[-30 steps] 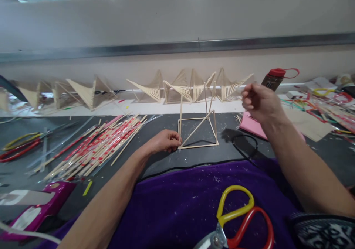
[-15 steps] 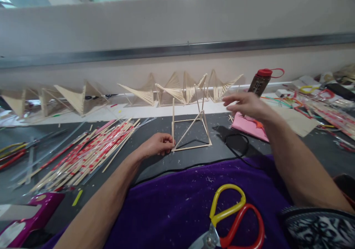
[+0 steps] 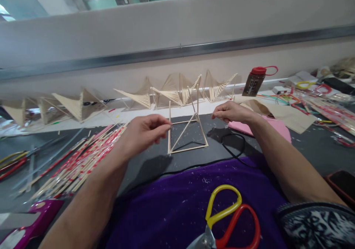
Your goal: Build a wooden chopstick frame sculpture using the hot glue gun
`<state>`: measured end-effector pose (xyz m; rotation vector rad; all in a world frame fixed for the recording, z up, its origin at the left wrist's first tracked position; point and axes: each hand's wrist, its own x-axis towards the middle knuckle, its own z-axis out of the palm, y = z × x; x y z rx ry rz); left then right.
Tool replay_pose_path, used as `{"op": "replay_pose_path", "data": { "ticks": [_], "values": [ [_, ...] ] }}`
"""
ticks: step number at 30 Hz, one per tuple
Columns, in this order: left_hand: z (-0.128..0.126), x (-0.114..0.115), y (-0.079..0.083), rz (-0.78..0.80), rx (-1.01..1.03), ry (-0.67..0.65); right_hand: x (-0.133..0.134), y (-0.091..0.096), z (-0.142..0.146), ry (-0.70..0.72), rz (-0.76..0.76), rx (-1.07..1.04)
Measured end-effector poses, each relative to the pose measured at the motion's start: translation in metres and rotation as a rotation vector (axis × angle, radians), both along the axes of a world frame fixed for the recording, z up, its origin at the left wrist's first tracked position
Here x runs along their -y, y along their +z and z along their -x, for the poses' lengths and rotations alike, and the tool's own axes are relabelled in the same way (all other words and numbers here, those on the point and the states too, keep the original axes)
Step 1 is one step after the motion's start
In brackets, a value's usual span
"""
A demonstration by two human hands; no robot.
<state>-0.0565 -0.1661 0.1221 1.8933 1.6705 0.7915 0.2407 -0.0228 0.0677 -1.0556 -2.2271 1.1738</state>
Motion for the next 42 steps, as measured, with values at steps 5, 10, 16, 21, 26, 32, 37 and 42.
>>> {"op": "replay_pose_path", "data": {
  "ticks": [5, 10, 16, 21, 26, 32, 37, 42],
  "values": [
    [-0.089, -0.027, 0.036, -0.449, -0.389, -0.223, 0.014, 0.017, 0.004, -0.022, -0.044, -0.146],
    [-0.128, -0.074, 0.048, -0.297, -0.663, -0.321, 0.019, 0.027, 0.003, -0.071, -0.097, -0.32],
    [-0.141, -0.092, 0.053, 0.135, -0.412, -0.312, 0.021, 0.033, 0.004, -0.084, -0.117, -0.515],
    [-0.143, -0.099, 0.048, 0.166, -0.34, -0.293, 0.025, 0.039, 0.011, -0.152, -0.112, -0.631],
    [-0.134, -0.106, 0.052, -0.007, -0.532, -0.196, 0.022, 0.035, 0.01, -0.244, -0.131, -0.628],
    [-0.108, -0.104, 0.056, -0.189, -0.479, -0.109, 0.002, 0.015, 0.001, -0.319, -0.3, -0.209],
    [-0.089, -0.096, 0.058, -0.269, -0.336, -0.064, -0.018, -0.011, -0.007, -0.469, -0.469, 0.507],
    [-0.081, -0.089, 0.055, -0.207, -0.261, -0.03, -0.028, -0.025, -0.026, -0.622, -0.46, 0.723]
  ]
}}
